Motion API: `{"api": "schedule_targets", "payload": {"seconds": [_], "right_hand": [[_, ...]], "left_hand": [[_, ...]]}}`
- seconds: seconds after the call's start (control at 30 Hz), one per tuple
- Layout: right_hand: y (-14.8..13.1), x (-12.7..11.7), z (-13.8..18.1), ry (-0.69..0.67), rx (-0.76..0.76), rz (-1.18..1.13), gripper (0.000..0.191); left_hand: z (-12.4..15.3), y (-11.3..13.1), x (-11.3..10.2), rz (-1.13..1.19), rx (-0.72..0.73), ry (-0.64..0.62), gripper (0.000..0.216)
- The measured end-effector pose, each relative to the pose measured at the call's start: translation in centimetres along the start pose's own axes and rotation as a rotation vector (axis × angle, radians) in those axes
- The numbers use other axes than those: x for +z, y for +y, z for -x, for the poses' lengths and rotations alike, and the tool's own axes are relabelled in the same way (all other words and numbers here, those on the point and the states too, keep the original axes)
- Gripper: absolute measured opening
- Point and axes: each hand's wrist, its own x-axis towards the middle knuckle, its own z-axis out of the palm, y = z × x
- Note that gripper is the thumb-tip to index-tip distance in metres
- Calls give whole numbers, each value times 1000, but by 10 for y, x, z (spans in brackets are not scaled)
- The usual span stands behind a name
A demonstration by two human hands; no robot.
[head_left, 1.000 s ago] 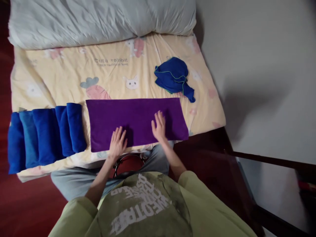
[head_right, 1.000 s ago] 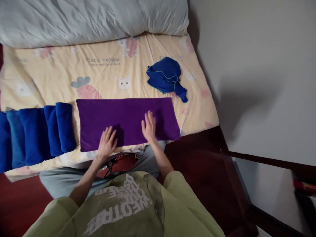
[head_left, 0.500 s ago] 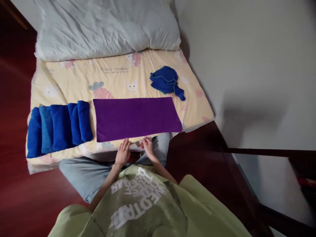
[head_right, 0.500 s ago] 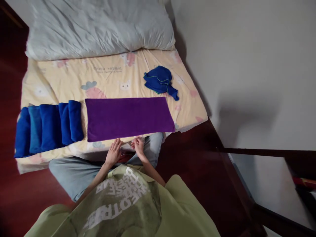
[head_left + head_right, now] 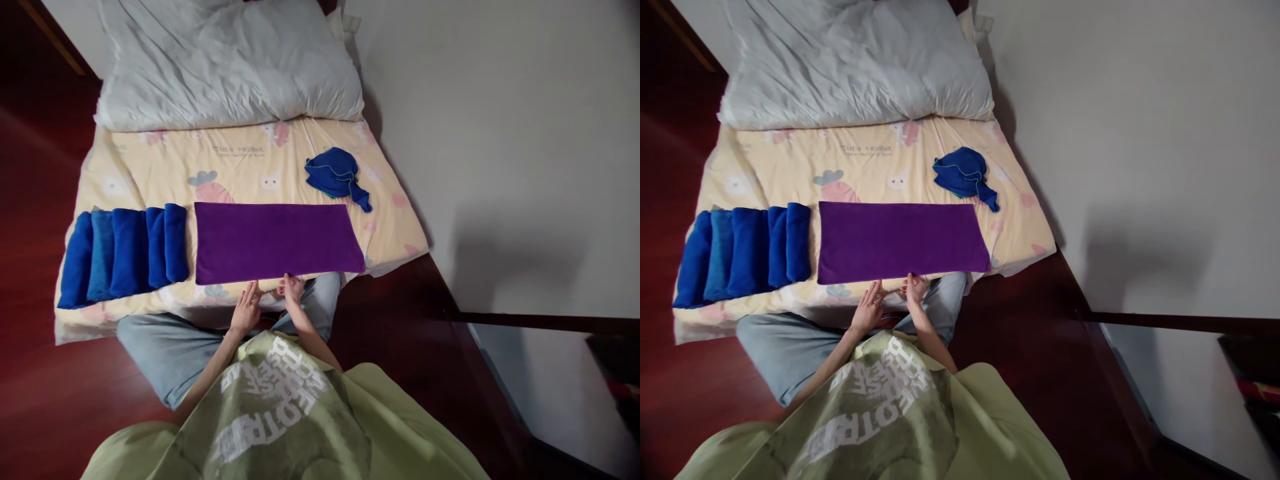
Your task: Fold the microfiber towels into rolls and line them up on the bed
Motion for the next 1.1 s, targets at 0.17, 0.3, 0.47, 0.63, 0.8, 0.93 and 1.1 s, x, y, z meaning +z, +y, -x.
{"api": "schedule_targets", "payload": {"seconds": [0.17,0.3,0.47,0.63,0.8,0.93,1.1], "right_hand": [[1,5,2,43,-85,3,30],[0,4,2,21,-124,19,30],[5,-1,-2,-13,-159,3,25],[15,-4,-1,-26,-149,1,20],[13,-10,0,-45,-117,64,24],[12,-15,-2,-45,-153,100,32],[23,-14,-9,-9,-163,53,45]], "left_hand": [[0,1,0,15,-14,-4,56],[-1,1,0,16,-20,-1,55],[0,3,0,19,-21,6,51],[-5,8,-10,37,-47,17,44],[-56,-6,-51,77,-87,-63,38],[-146,-29,-94,90,-133,-125,37],[-280,-42,-126,62,-122,-114,38]]}}
